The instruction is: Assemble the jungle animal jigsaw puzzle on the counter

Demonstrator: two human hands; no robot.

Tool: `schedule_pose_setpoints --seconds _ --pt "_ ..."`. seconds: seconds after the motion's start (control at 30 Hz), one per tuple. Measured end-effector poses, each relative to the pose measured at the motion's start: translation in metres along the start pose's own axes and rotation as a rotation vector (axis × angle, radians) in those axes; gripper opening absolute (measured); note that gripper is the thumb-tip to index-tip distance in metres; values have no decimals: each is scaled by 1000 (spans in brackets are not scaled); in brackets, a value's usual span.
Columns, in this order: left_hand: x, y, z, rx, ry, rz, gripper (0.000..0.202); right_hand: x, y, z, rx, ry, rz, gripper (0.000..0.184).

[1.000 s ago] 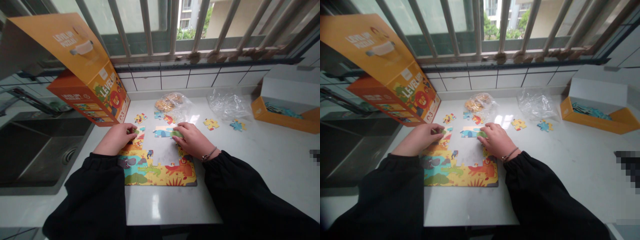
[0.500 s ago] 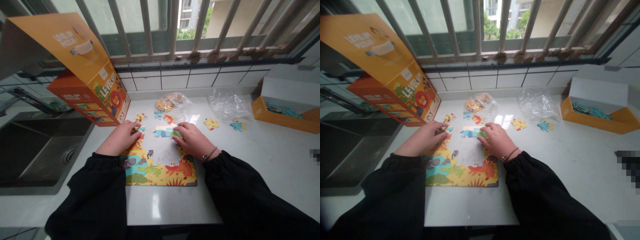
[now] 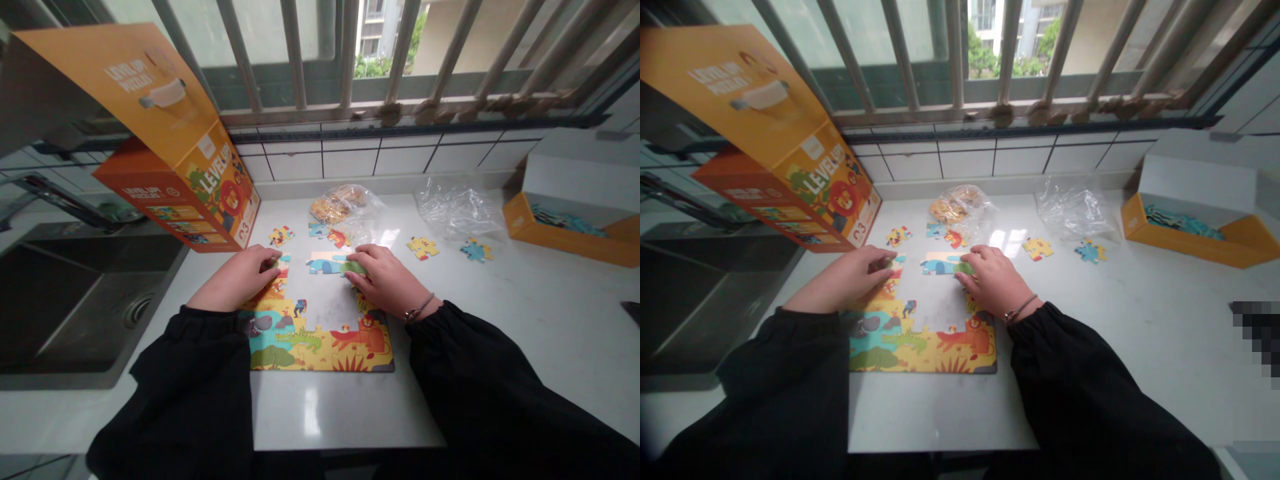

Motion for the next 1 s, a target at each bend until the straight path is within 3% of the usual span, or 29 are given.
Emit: schedule_pose_setpoints --seconds 0.17,0.47,0.67,0.87,1.0 --pt "2 -7 5 57 30 80 33 0 0 0 -4 6 3 29" --pt "2 -2 6 78 26 85 20 -1 -1 2 -2 4 4 29" --pt "2 -3 6 64 37 61 18 0 -1 1 4 1 1 29" --pt "4 -10 7 81 56 140 23 0 -2 1 2 1 0 29" --pt "1 -4 4 39 10 70 14 0 -2 1 4 -4 3 29"
Point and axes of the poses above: each hand's wrist, its own x-axis away from the middle knuckle, its own z-axis out of the back of the hand, y = z × x, the point moved 8 cm from there along -x, towards the middle knuckle, and after that the axes turned 8 degrees about -z, right-handed, at the moved point
